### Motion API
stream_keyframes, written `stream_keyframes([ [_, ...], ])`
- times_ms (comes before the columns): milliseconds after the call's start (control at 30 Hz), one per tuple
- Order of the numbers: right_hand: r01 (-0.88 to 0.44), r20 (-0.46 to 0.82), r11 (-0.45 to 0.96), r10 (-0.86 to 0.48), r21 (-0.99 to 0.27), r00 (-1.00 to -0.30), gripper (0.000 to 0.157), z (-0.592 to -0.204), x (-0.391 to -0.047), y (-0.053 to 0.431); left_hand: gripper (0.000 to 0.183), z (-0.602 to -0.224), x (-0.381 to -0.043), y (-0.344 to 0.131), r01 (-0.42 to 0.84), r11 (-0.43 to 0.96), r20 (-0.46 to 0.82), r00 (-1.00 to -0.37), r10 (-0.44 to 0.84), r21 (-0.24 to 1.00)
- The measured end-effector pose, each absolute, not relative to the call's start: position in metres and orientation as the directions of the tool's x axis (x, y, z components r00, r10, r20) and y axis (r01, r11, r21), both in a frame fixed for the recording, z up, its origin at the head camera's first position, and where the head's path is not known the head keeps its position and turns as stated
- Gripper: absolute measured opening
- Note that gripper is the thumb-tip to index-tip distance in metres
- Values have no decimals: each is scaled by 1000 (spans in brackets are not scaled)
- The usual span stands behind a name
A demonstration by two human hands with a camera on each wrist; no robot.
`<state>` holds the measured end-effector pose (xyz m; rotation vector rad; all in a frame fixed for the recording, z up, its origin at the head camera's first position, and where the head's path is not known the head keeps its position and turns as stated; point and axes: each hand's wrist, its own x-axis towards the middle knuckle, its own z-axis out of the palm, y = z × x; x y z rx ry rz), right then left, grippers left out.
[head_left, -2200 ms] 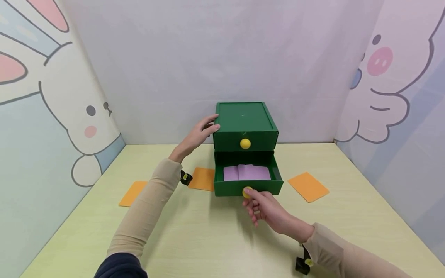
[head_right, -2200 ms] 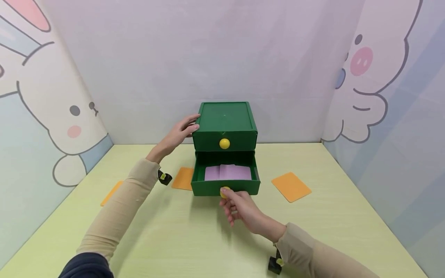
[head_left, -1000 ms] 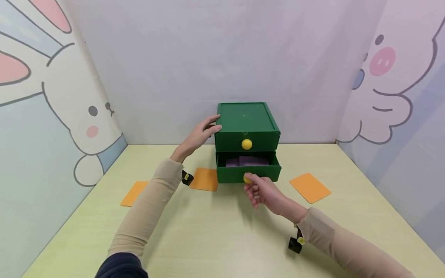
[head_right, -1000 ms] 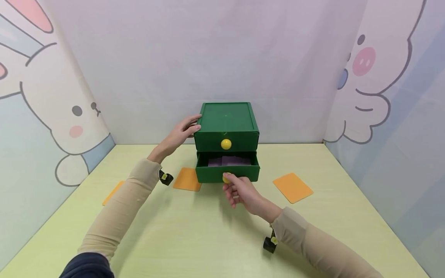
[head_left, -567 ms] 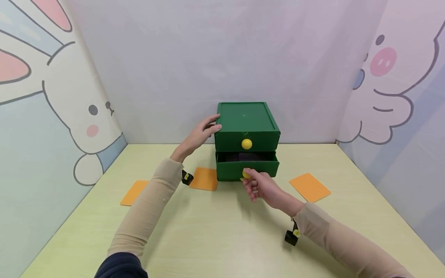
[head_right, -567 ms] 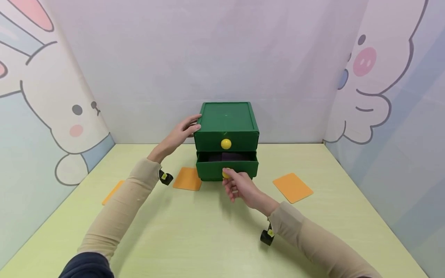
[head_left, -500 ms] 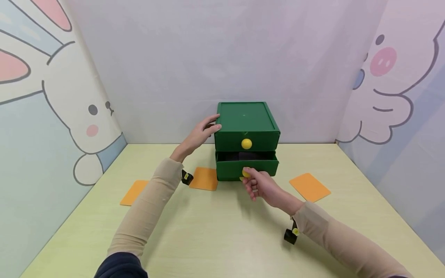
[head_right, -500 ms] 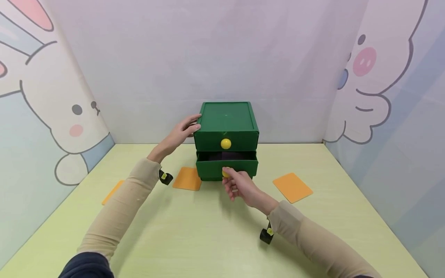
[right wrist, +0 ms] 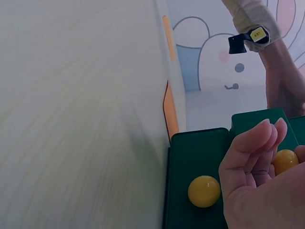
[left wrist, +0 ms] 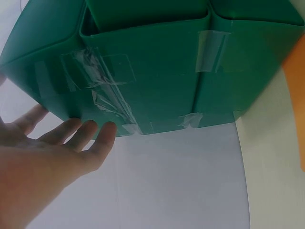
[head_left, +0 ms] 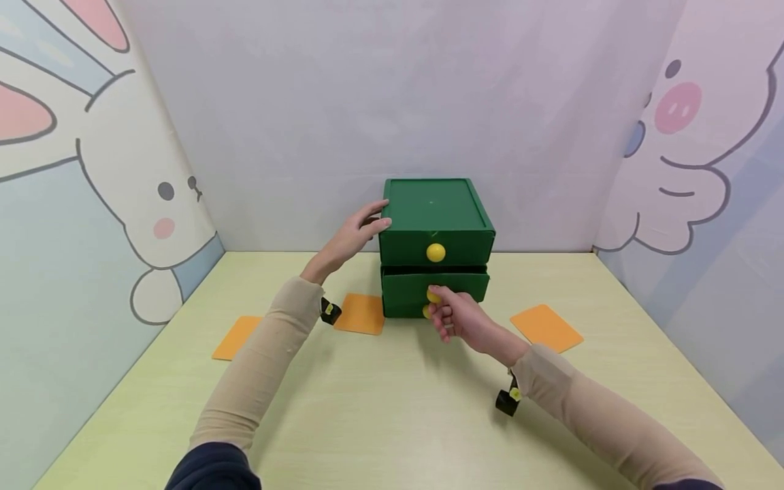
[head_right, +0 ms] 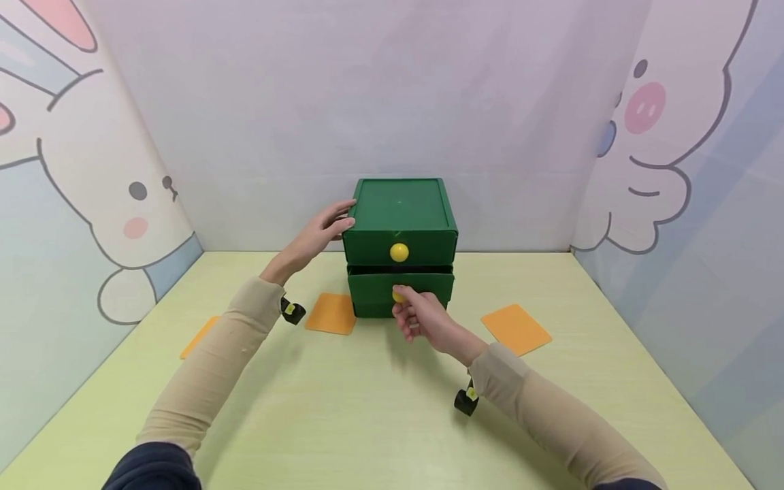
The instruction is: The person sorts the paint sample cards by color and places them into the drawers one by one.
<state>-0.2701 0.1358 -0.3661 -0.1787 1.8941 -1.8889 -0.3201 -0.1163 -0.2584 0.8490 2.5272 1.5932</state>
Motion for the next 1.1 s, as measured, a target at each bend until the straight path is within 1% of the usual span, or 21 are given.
stream_keyframes([
  [100, 225, -225, 50, -402, -973, -887, 54, -365, -274, 136, 58, -259, -323, -116, 427, 323, 250, -848, 467, 844],
  [300, 221, -221, 48, -412, -974, -884, 52, -364, -277, 136, 57, -277, -345, -119, 431, 314, 265, -851, 454, 846],
  [367, 222, -221, 47, -414, -974, -883, 50, -364, -279, 136, 56, -279, -348, -120, 437, 315, 273, -850, 451, 842],
  [933, 230, -228, 47, -413, -972, -882, 49, -365, -292, 136, 57, -278, -348, -120, 427, 321, 260, -854, 451, 846],
  [1100, 232, -232, 51, -416, -971, -879, 51, -366, -295, 138, 58, -270, -338, -118, 420, 331, 246, -855, 457, 845],
])
